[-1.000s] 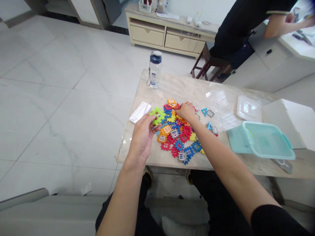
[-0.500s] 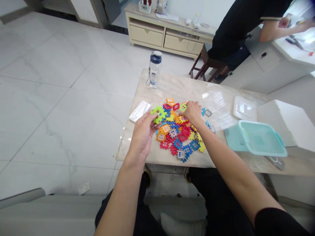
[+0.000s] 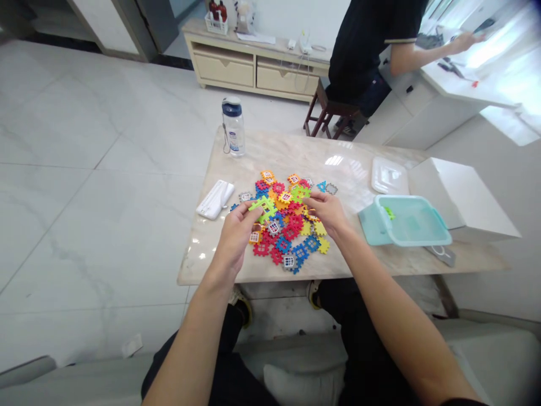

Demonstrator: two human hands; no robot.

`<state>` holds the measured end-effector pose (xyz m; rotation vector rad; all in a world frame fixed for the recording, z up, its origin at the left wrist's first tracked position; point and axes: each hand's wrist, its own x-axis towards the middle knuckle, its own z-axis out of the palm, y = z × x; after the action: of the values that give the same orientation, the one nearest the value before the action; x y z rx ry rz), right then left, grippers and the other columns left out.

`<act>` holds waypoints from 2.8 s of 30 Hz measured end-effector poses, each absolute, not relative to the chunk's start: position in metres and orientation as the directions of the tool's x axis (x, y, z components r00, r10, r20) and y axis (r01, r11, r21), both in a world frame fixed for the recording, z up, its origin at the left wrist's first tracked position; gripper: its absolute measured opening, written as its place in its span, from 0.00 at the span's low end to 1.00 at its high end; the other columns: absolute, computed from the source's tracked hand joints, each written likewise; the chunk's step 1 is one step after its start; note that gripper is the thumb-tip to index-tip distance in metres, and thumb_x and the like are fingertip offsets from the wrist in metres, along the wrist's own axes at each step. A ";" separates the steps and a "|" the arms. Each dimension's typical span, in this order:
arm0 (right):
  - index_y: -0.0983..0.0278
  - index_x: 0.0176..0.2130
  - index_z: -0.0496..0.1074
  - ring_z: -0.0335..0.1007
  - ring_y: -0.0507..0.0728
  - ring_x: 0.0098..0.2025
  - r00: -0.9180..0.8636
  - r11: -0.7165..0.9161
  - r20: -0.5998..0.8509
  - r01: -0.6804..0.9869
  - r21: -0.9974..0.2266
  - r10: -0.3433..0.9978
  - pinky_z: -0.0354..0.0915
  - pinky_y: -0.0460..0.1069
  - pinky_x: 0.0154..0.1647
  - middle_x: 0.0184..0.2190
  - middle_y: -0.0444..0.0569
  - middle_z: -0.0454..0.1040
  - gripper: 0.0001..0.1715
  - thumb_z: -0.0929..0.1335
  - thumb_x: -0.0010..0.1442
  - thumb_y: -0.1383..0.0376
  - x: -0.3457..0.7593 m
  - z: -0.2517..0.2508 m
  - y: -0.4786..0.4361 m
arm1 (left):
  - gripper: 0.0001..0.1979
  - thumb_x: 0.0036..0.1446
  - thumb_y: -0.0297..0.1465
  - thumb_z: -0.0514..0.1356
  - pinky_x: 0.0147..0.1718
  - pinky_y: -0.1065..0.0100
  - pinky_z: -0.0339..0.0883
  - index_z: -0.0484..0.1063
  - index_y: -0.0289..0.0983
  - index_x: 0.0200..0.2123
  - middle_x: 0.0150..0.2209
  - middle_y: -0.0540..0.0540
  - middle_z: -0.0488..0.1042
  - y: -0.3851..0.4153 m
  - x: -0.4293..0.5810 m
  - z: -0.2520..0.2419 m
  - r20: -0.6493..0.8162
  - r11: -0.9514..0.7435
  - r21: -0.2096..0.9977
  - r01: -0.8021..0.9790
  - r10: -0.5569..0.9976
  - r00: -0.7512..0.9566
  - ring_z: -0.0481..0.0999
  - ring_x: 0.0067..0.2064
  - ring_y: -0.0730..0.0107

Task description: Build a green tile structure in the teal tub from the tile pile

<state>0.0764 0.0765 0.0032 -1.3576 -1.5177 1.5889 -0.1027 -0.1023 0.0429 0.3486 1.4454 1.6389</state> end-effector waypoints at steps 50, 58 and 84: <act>0.56 0.67 0.75 0.78 0.69 0.61 -0.740 0.773 0.431 0.188 -0.606 0.517 0.73 0.68 0.65 0.59 0.57 0.82 0.33 0.79 0.67 0.58 0.080 0.017 0.024 | 0.28 0.56 0.45 0.77 0.39 0.65 0.80 0.83 0.35 0.54 0.38 0.43 0.89 -0.089 -0.080 0.033 -0.252 0.135 0.957 -0.257 0.826 -0.504 0.85 0.36 0.64; 0.52 0.70 0.72 0.78 0.67 0.63 -0.700 0.786 0.497 0.149 -0.600 0.512 0.72 0.66 0.66 0.60 0.52 0.82 0.35 0.76 0.68 0.65 0.083 0.026 0.025 | 0.23 0.61 0.46 0.75 0.48 0.66 0.77 0.85 0.38 0.53 0.47 0.42 0.88 -0.091 -0.084 0.042 -0.161 0.045 0.961 -0.272 0.891 -0.423 0.85 0.45 0.64; 0.49 0.72 0.72 0.77 0.67 0.65 -0.755 0.756 0.477 0.037 -0.654 0.449 0.71 0.66 0.68 0.63 0.50 0.82 0.37 0.77 0.68 0.60 0.088 0.037 0.023 | 0.30 0.45 0.42 0.83 0.48 0.62 0.80 0.86 0.37 0.51 0.43 0.40 0.88 -0.091 -0.088 0.042 -0.306 0.198 0.891 -0.408 0.927 -0.218 0.87 0.47 0.55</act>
<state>0.0882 0.0231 0.0366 -0.3626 -2.3113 0.8433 -0.0878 -0.0906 0.0420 0.5848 1.2190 1.3641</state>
